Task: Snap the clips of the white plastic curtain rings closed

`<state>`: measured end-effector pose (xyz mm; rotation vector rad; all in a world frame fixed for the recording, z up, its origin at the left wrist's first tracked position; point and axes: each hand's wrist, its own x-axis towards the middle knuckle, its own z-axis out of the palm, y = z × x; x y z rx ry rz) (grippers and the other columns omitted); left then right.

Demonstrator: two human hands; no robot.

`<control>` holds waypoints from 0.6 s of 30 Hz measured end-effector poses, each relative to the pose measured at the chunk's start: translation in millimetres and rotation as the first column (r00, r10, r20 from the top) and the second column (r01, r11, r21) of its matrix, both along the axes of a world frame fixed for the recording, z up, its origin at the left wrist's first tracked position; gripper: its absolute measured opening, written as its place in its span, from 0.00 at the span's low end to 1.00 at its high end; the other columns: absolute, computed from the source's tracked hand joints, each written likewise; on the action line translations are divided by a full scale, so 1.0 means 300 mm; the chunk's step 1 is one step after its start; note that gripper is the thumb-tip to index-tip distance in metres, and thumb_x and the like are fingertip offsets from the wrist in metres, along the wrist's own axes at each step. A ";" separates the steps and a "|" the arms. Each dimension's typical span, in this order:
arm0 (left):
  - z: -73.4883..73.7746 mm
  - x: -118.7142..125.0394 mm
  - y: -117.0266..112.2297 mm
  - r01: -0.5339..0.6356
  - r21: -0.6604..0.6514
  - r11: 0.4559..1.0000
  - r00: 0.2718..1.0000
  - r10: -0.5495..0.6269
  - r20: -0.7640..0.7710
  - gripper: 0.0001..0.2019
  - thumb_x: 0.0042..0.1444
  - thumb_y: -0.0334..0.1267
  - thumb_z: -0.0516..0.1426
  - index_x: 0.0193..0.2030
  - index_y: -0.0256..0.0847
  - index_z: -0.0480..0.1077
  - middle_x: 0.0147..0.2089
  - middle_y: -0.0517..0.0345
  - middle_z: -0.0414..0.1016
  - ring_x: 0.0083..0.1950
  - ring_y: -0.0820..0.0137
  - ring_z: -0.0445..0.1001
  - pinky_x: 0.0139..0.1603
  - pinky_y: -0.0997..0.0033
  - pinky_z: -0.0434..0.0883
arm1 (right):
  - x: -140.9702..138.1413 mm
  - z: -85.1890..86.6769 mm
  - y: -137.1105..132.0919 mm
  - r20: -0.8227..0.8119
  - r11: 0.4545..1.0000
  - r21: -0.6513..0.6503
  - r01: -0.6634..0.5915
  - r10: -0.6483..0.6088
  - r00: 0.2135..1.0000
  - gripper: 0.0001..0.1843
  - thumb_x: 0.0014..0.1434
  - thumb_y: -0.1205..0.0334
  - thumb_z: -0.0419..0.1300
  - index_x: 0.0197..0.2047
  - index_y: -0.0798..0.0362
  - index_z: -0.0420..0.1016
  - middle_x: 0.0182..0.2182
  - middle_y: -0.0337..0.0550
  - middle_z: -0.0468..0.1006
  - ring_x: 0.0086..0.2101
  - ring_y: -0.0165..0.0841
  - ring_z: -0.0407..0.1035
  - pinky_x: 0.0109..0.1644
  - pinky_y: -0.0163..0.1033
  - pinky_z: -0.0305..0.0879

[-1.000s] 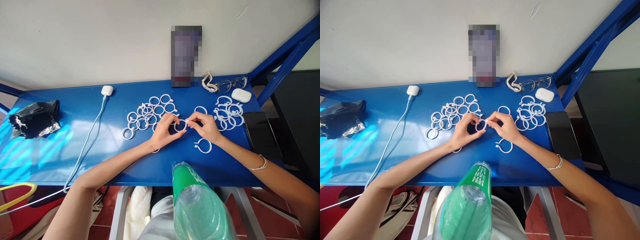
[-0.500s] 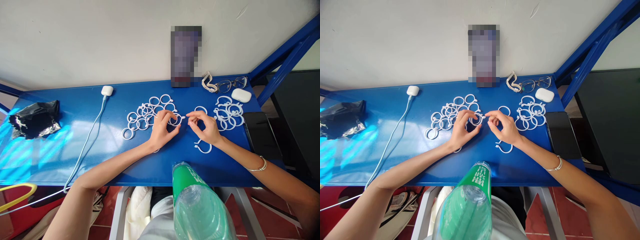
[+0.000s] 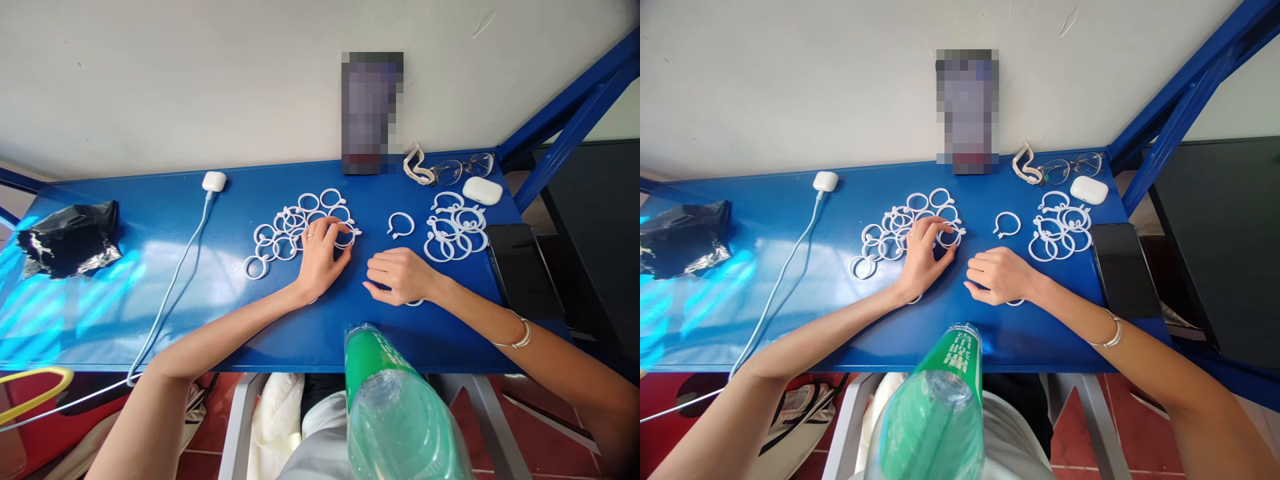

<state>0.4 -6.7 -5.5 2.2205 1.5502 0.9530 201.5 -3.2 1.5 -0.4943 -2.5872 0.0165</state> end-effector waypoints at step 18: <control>0.018 0.000 -0.011 0.188 0.155 0.970 0.982 -0.182 -0.052 0.08 0.60 0.30 0.54 0.45 0.42 0.68 0.54 0.47 0.69 0.61 0.57 0.65 0.61 0.50 0.66 | -0.001 -0.010 0.008 0.002 0.983 -0.117 0.139 -0.140 0.990 0.27 0.69 0.59 0.53 0.17 0.52 0.66 0.14 0.37 0.66 0.17 0.28 0.57 0.24 0.40 0.50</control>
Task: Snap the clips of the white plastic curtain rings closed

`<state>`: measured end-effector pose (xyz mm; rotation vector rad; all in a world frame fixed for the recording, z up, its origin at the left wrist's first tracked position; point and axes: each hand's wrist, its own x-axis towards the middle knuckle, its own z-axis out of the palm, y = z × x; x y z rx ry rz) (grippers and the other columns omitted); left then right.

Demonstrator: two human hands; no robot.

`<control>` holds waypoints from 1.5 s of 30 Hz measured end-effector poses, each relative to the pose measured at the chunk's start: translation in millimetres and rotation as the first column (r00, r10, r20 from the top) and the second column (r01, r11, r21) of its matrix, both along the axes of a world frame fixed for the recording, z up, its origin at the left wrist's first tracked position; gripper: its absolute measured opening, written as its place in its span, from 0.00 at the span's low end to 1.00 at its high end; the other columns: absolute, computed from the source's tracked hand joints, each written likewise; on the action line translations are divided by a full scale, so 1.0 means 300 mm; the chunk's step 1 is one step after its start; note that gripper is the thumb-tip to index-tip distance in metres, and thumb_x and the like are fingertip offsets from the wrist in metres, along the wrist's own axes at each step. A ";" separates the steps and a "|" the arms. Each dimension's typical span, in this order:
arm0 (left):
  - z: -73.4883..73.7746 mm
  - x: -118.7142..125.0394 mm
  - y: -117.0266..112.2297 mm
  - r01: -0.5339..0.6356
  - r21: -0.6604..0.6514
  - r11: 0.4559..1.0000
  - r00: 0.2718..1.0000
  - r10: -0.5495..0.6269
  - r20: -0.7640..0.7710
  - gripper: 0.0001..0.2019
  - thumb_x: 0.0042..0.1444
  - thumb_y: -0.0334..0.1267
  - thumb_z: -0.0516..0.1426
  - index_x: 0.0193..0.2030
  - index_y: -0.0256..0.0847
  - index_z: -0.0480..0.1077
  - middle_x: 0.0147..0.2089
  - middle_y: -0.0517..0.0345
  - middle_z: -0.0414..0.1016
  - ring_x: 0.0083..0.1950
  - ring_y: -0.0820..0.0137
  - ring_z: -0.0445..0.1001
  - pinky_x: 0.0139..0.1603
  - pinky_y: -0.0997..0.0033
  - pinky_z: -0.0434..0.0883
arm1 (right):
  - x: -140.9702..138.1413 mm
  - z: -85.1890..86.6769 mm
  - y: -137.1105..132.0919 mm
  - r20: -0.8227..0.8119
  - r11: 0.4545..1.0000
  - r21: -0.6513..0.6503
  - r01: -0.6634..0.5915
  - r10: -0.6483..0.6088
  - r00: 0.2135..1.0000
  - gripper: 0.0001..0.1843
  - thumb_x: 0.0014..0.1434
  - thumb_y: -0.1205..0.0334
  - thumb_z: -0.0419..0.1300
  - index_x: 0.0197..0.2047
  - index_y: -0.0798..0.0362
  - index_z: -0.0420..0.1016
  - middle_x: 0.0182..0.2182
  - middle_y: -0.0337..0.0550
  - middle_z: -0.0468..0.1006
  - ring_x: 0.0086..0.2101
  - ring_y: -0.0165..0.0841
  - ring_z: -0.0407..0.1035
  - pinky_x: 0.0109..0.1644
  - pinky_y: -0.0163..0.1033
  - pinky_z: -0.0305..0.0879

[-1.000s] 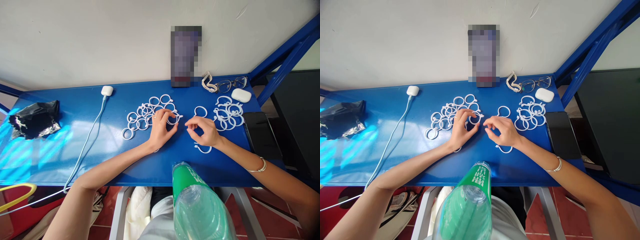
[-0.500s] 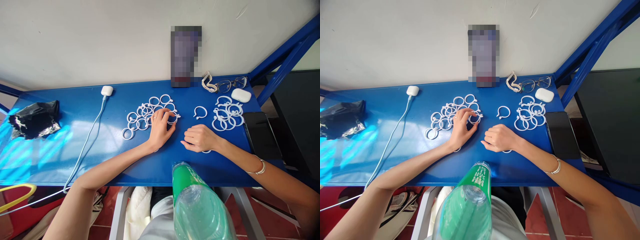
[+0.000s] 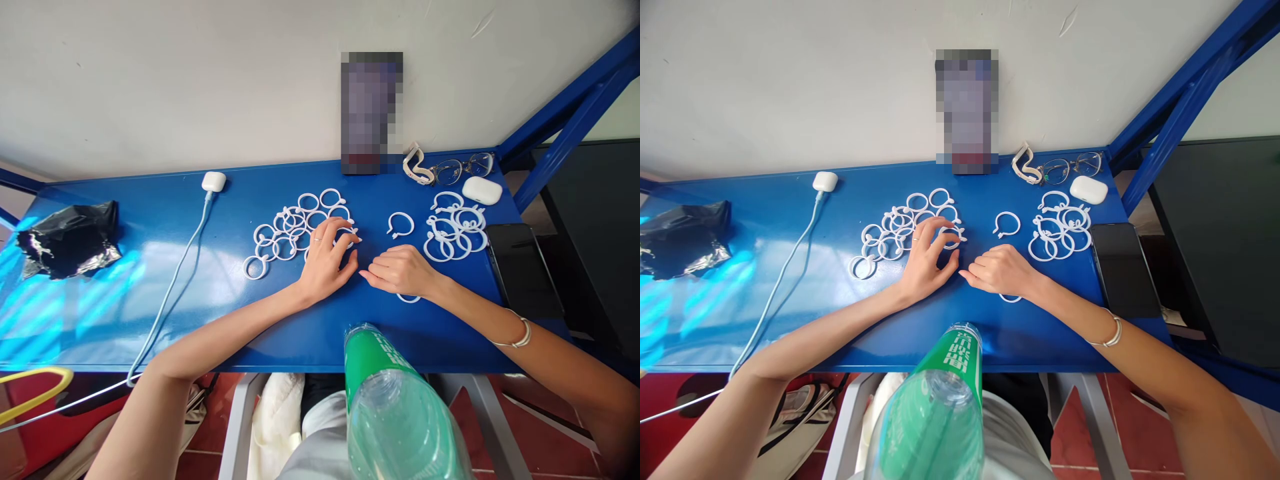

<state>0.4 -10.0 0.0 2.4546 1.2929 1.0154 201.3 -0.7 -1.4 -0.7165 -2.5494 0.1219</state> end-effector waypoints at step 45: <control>0.000 0.006 -0.003 0.316 0.256 0.913 0.867 -0.169 -0.469 0.14 0.65 0.44 0.54 0.47 0.36 0.73 0.62 0.38 0.69 0.65 0.52 0.68 0.59 0.52 0.70 | 0.005 -0.015 0.018 -0.041 0.898 -0.217 0.384 -0.401 0.915 0.12 0.64 0.60 0.53 0.30 0.52 0.71 0.16 0.35 0.69 0.19 0.30 0.65 0.26 0.34 0.51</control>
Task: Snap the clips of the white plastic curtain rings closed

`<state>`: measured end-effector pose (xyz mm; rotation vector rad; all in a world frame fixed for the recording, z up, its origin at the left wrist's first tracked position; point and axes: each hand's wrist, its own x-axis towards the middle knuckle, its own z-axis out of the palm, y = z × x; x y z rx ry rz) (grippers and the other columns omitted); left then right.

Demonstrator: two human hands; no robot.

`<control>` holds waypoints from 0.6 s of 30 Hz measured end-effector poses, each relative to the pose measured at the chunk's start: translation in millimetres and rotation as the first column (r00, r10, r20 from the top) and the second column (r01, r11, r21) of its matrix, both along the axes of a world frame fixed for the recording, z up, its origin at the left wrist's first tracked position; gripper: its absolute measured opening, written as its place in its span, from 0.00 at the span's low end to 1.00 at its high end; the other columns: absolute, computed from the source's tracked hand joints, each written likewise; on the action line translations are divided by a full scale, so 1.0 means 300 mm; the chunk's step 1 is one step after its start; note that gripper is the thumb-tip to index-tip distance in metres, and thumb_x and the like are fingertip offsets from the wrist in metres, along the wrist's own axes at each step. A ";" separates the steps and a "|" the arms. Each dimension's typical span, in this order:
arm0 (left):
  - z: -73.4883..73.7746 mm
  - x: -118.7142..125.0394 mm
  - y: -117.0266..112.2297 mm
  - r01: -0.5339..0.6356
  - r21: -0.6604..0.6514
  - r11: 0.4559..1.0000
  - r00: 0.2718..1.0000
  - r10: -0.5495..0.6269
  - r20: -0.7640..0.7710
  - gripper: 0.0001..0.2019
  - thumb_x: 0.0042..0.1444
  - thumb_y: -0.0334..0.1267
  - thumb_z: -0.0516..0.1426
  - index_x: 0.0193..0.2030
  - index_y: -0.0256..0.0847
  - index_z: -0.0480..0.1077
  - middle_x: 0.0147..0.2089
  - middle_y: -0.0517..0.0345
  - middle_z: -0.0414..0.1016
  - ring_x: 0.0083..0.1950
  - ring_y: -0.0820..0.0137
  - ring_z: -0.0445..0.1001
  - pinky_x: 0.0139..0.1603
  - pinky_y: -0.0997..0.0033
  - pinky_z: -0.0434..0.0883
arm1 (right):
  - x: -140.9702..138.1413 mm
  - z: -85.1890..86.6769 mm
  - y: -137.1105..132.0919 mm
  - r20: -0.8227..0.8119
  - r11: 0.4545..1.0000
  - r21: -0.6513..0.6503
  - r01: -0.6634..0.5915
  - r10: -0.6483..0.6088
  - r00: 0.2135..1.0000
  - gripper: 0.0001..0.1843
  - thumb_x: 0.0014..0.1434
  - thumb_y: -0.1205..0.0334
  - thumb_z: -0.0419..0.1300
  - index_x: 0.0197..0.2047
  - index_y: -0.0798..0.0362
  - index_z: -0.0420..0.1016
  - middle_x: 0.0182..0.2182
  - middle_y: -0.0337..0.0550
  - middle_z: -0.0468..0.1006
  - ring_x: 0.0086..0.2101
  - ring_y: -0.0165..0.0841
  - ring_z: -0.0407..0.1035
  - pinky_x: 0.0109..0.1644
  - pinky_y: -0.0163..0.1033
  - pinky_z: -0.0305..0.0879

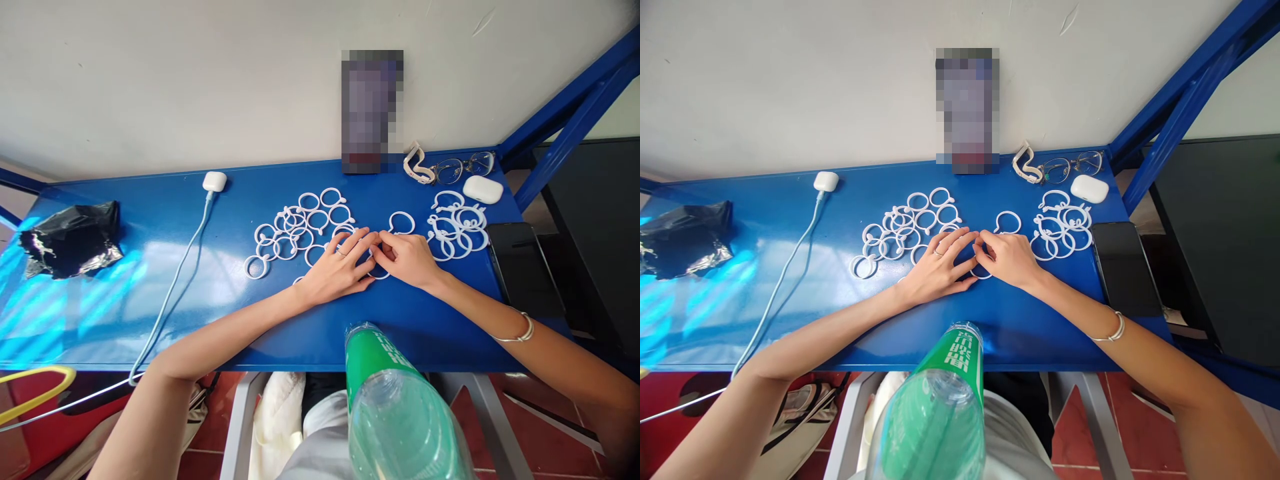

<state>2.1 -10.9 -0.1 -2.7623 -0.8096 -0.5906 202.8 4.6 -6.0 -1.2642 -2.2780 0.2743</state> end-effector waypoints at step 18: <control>-0.007 -0.003 0.007 -0.029 -0.013 0.999 0.994 0.030 0.104 0.08 0.63 0.39 0.56 0.39 0.37 0.72 0.56 0.40 0.73 0.62 0.53 0.70 0.57 0.53 0.71 | 0.003 -0.008 0.007 -0.076 0.993 -0.114 -0.008 0.000 0.997 0.04 0.59 0.65 0.57 0.38 0.51 0.71 0.17 0.31 0.65 0.18 0.28 0.62 0.26 0.33 0.52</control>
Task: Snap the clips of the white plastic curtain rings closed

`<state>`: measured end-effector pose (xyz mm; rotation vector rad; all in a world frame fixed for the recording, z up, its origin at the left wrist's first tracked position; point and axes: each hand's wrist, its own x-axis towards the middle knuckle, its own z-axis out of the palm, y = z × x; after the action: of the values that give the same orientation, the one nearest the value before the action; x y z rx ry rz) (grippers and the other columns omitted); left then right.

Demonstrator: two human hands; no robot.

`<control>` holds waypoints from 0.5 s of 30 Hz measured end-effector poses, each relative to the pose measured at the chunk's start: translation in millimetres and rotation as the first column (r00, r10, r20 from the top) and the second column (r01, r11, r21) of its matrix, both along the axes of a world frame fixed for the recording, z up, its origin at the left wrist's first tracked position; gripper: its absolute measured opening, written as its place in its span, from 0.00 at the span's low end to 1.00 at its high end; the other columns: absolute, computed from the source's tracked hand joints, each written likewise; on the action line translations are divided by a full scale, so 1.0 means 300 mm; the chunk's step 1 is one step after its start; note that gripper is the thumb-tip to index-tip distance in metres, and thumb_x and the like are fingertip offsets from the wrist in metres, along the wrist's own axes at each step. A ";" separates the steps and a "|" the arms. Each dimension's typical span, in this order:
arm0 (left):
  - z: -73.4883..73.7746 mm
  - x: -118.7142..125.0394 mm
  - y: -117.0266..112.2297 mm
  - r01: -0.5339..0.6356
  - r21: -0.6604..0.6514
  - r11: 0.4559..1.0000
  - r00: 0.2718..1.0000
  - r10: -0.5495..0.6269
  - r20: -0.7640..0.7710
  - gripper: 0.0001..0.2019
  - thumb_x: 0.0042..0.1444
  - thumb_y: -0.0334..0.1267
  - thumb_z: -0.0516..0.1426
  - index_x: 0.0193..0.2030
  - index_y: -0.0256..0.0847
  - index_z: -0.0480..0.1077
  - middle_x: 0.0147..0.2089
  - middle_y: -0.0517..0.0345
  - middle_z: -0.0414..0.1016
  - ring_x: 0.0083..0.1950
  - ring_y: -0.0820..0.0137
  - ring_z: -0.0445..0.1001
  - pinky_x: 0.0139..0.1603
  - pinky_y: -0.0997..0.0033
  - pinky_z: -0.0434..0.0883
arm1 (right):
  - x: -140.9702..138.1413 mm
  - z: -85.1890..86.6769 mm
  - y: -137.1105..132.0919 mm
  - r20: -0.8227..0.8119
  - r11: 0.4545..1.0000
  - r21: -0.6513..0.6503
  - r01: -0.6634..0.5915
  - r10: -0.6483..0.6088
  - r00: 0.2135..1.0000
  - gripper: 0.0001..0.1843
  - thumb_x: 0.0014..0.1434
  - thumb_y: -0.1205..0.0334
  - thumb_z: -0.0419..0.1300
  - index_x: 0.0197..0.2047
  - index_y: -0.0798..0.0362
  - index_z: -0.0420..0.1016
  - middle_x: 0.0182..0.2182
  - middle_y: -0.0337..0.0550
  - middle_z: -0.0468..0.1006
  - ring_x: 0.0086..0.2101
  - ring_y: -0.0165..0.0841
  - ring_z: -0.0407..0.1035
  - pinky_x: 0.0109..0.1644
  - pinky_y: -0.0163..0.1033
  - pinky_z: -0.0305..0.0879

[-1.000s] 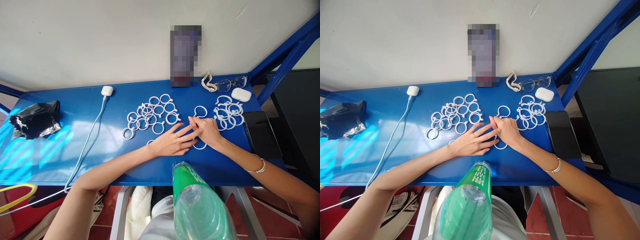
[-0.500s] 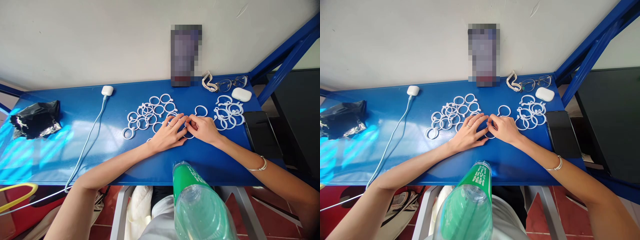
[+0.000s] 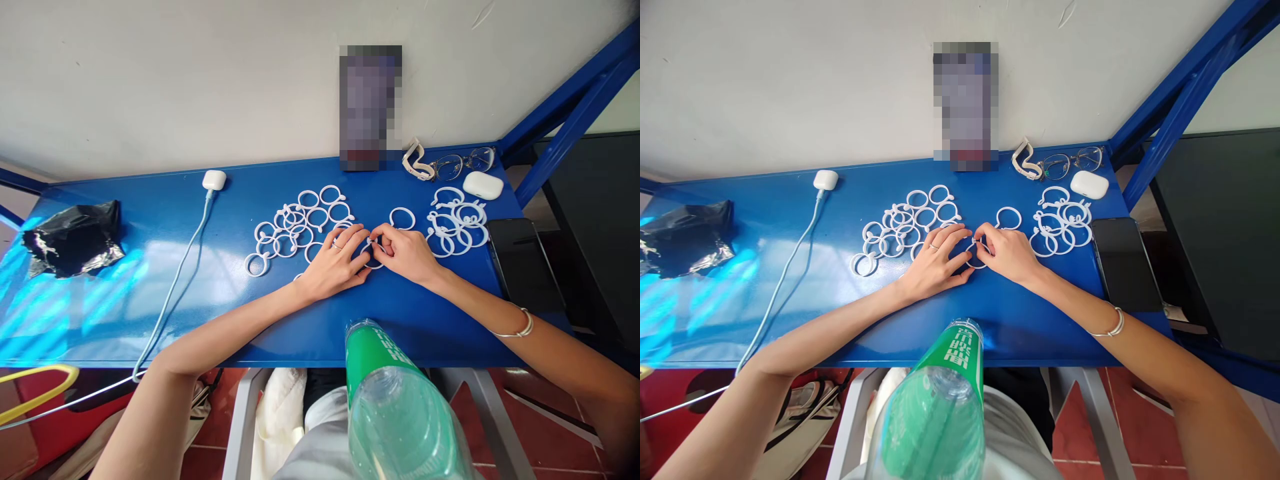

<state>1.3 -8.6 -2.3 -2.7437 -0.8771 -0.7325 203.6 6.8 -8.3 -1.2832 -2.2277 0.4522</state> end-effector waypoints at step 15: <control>-0.009 -0.008 0.008 -0.050 0.065 0.997 0.999 0.049 0.015 0.07 0.67 0.37 0.55 0.39 0.38 0.71 0.44 0.51 0.78 0.51 0.63 0.75 0.54 0.61 0.69 | -0.007 0.031 -0.005 -0.322 0.997 -0.047 -0.068 0.049 0.946 0.02 0.63 0.64 0.56 0.40 0.50 0.67 0.20 0.31 0.68 0.18 0.26 0.62 0.24 0.30 0.60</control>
<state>-1.0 -6.2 -5.0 -2.6538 -0.9038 -0.7575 201.4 5.5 1.1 -1.0851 -1.9938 0.6995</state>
